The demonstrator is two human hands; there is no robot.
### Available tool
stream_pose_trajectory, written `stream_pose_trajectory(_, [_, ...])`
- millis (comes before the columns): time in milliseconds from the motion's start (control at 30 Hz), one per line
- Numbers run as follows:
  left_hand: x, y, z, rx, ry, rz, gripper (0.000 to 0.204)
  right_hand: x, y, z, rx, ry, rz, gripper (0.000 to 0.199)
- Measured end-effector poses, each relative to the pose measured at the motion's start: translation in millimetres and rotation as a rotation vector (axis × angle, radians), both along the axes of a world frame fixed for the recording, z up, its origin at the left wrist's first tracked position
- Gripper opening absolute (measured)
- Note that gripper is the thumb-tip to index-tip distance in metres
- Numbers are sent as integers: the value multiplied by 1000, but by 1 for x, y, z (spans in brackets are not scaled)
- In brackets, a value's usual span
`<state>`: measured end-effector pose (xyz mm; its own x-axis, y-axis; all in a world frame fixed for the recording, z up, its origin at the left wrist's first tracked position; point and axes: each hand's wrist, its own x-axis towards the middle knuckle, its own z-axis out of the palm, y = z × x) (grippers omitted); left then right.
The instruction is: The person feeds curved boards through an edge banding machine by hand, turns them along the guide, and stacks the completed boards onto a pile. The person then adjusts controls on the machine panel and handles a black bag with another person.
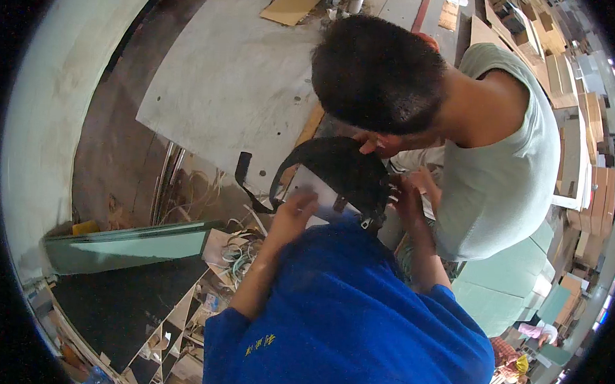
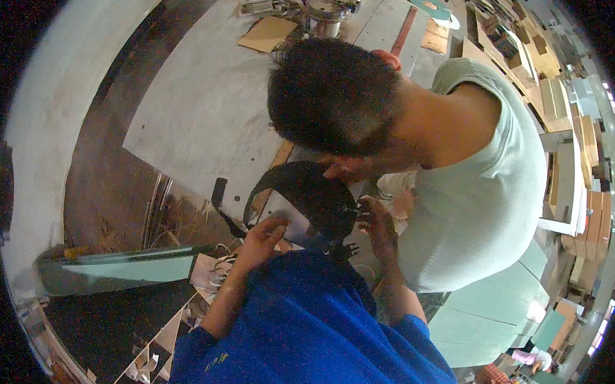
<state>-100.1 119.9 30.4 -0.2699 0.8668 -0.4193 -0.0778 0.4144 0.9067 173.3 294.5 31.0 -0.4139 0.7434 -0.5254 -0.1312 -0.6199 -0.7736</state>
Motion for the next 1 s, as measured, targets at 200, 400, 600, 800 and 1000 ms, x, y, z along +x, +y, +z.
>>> stream_pose_trajectory(200, [-10,27,4,-173,-389,86,44,-40,-25,45,409,-654,507,46])
stream_pose_trajectory(400, [-6,60,14,-208,-824,271,63,-41,-26,13,-398,268,22,55])
stream_pose_trajectory(600, [-5,77,16,-175,-974,287,49,-28,-22,-24,-413,473,51,50])
stream_pose_trajectory(800, [-3,76,13,-188,-851,295,51,-57,-22,24,-99,178,179,53])
stream_pose_trajectory(1000, [-5,80,23,-229,-816,205,58,-45,-26,-18,189,102,180,50])
